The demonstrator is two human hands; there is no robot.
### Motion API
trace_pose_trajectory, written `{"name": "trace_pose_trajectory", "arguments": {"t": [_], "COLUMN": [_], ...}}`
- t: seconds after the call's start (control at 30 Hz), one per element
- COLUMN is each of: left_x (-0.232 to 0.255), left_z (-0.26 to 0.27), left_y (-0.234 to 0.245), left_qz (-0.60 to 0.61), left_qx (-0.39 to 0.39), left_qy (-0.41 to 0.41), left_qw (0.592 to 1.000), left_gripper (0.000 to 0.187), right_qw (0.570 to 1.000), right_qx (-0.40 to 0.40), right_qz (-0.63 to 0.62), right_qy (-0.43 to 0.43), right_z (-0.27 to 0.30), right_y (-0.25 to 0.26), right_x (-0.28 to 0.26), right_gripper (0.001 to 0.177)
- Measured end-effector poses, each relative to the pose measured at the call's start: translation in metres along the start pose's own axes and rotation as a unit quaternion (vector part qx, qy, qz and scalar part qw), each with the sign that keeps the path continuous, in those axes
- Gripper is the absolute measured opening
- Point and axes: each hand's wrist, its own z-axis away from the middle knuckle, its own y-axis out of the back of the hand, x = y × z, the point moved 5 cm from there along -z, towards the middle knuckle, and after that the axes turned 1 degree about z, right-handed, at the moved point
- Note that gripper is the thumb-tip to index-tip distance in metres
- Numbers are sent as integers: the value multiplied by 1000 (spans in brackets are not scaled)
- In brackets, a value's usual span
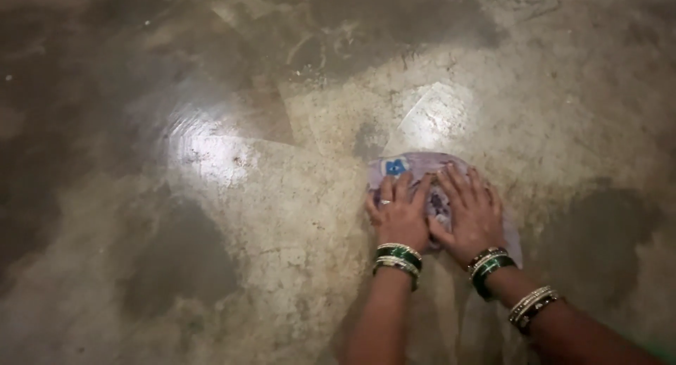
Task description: The person is mopping a concrete floor using a wet cloth, then rinsing the cloth in a bucket of water.
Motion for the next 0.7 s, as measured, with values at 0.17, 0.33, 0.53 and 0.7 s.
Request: {"name": "trace_pose_trajectory", "arguments": {"t": [0.17,0.33,0.53,0.7], "left_x": [-17,-27,-35,-39], "left_z": [-19,-46,-82,-97], "left_y": [-6,-6,-7,-12], "left_qz": [-24,-32,-40,-50], "left_qx": [53,92,92,101], "left_qy": [-21,-6,31,36], "left_qw": [998,995,995,993], "left_gripper": [61,58,55,57], "right_qw": [997,993,991,990], "right_qx": [-10,-6,-6,-4], "right_qz": [-27,-58,-53,-53], "right_qy": [73,102,121,132], "right_z": [-37,-71,-110,-127], "right_y": [2,0,-9,-15], "right_x": [-4,-1,4,9], "right_gripper": [87,86,86,85]}}
